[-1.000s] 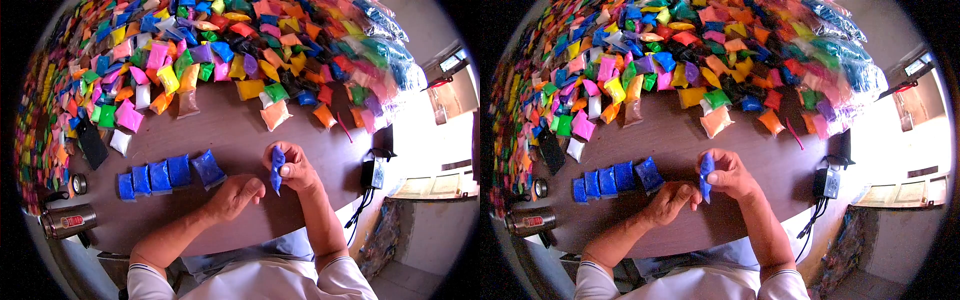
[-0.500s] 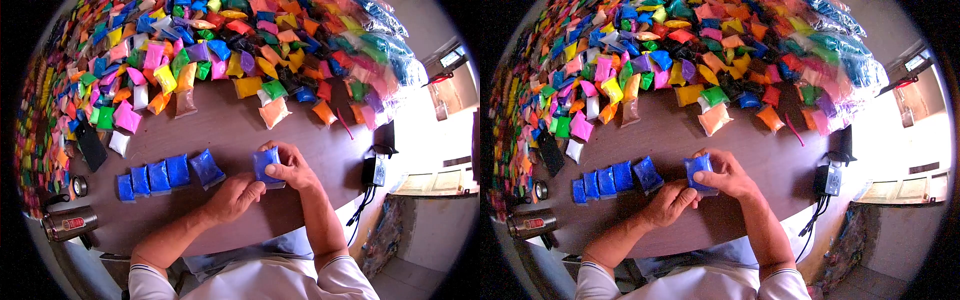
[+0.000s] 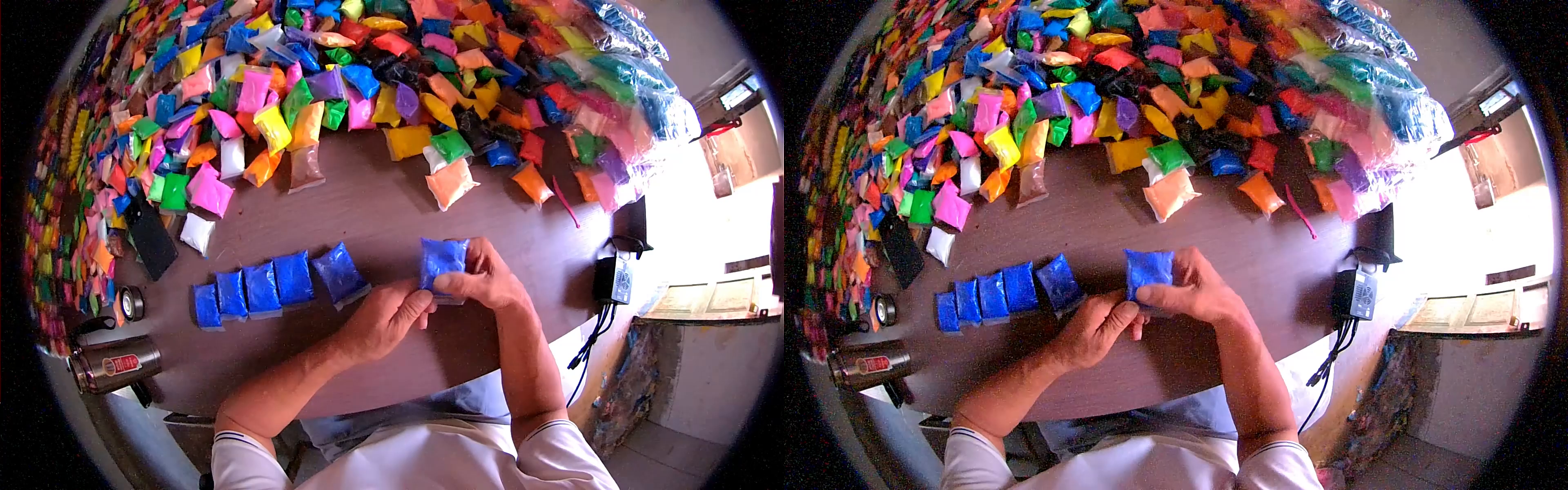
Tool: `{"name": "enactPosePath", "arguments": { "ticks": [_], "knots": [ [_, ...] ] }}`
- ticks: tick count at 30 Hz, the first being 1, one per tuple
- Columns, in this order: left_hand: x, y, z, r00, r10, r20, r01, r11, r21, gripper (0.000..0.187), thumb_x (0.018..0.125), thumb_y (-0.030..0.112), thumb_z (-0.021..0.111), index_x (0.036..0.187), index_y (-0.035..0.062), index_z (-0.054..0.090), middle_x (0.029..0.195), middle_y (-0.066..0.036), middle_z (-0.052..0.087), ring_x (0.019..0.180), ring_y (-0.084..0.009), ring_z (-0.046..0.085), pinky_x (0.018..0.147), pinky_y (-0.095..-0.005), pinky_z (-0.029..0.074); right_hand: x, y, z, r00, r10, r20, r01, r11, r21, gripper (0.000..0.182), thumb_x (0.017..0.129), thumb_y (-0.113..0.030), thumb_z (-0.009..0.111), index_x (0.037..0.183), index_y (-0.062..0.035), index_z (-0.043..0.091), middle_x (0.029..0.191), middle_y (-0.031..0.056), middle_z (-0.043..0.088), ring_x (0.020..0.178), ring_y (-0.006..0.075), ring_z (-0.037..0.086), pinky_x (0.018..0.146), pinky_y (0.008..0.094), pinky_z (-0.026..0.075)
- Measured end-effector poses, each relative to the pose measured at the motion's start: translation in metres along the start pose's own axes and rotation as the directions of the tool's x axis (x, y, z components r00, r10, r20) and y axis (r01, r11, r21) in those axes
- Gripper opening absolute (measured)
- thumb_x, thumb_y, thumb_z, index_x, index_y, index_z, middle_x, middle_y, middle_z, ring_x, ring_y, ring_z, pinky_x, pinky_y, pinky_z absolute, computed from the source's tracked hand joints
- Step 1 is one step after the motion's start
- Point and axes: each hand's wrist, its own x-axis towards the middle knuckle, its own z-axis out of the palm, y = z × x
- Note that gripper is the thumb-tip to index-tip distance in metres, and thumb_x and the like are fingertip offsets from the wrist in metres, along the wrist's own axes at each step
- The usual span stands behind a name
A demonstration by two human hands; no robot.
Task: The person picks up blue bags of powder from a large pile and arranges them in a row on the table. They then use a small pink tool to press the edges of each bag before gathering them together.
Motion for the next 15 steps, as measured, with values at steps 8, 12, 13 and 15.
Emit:
{"name": "enactPosePath", "arguments": {
  "ticks": [8,12,13,15],
  "knots": [
    [-0.001,-0.002,0.002,1.0,0.0,-0.011,0.001,0.997,0.08,0.037,0.103,0.031,0.043,0.088,0.0002,0.057,0.072,-0.006,0.057,0.066,-0.0157,0.056,0.062,-0.0314,0.045,0.0,0.004,-0.002,0.998,0.029,0.059,-0.029,0.999,0.012,0.025,0.086,-0.012,0.071,0.102,0.0017,0.06,0.083,0.004,0.066,0.076,0.0122,0.061,0.069,0.028,0.05],
    [0.0,-0.003,0.003,1.0,-0.005,-0.028,0.006,1.0,0.021,0.037,0.102,0.032,0.043,0.087,0.0006,0.057,0.07,-0.007,0.057,0.064,-0.0164,0.056,0.061,-0.0319,0.045,0.005,0.025,-0.003,0.985,-0.107,-0.134,0.111,0.994,0.023,0.023,0.085,-0.021,0.073,0.092,-0.0005,0.064,0.078,0.0,0.064,0.069,0.0092,0.056,0.062,0.0248,0.046],
    [0.0,-0.005,0.003,1.0,-0.014,0.006,0.013,0.996,0.09,0.037,0.102,0.032,0.043,0.087,0.0007,0.057,0.069,-0.007,0.057,0.064,-0.0167,0.055,0.06,-0.032,0.045,0.005,0.025,-0.003,0.985,-0.108,-0.133,0.112,0.993,0.023,0.023,0.085,-0.021,0.073,0.092,-0.0005,0.064,0.078,0.0,0.064,0.069,0.0092,0.056,0.062,0.0248,0.046],
    [-0.001,-0.004,0.004,1.0,0.009,-0.002,-0.009,0.994,0.113,0.038,0.102,0.032,0.043,0.087,0.0007,0.057,0.069,-0.007,0.057,0.063,-0.017,0.055,0.06,-0.0322,0.045,0.005,0.022,-0.004,0.986,-0.049,-0.16,0.037,0.996,-0.082,0.029,0.083,-0.029,0.074,0.088,-0.0017,0.065,0.075,-0.0014,0.062,0.068,0.0079,0.055,0.061,0.0236,0.045]
  ]
}}
